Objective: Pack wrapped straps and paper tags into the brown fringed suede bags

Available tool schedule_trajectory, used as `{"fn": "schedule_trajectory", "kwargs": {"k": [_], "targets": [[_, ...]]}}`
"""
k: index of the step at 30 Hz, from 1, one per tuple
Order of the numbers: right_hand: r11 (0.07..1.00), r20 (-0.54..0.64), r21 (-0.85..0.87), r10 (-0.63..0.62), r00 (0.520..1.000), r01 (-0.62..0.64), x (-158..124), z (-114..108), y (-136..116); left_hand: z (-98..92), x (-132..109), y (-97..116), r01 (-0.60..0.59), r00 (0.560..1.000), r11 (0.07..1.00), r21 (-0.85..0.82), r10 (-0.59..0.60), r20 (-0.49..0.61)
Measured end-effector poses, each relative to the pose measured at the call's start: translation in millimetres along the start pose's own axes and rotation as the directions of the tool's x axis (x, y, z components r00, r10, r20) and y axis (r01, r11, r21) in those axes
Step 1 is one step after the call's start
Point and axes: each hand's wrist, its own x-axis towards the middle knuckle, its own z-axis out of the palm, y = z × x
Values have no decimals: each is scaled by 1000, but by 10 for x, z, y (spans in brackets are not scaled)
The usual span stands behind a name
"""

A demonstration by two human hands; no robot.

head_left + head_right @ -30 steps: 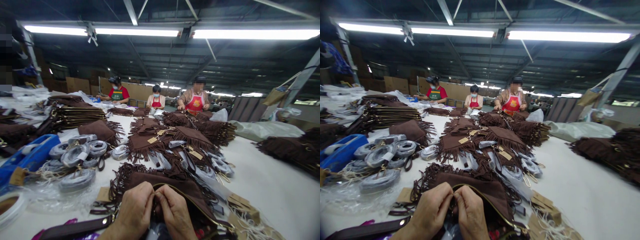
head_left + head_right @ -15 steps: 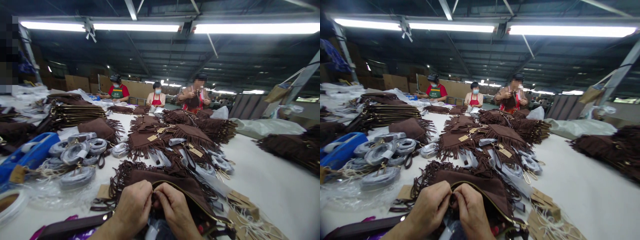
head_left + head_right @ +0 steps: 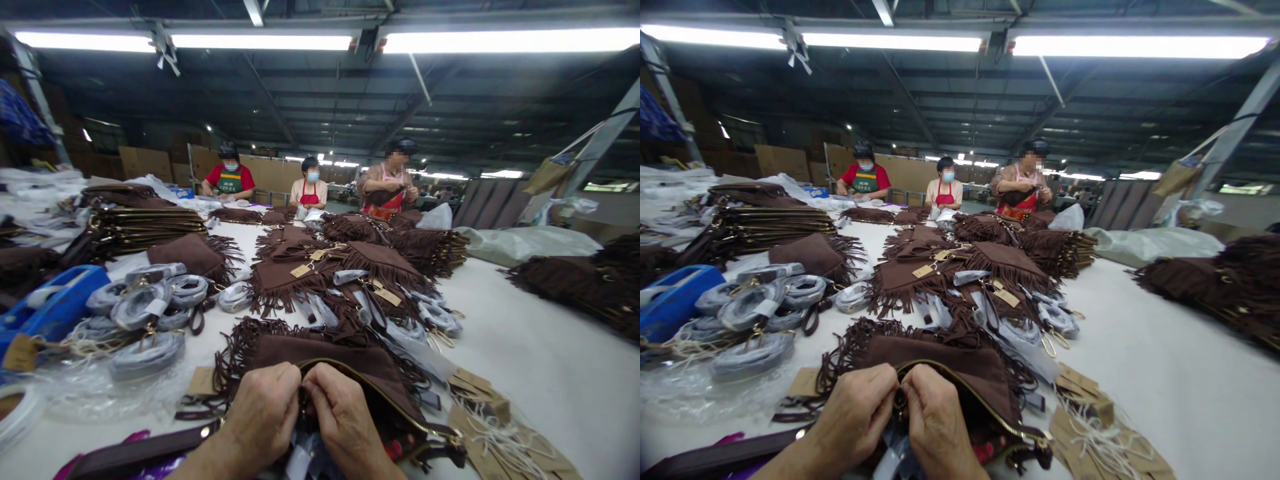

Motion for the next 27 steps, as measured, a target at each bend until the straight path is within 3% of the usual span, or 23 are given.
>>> {"fn": "schedule_trajectory", "kwargs": {"k": [4,12,18,27], "targets": [[1000,-20,7,-17,1000,17,-1,21,-17,-1,12,8,17,1000,999,-28,-18,-8],[968,47,192,157,986,-163,-1,5,-32,-38,66,-58,164,986,951,-264,-149,75],[973,55,183,132,990,-140,-17,34,35,-88,103,-51,296,953,878,-377,-245,179],[959,53,213,180,982,-187,-3,31,57,-59,78,-34,297,955,889,-348,-277,107]]}}
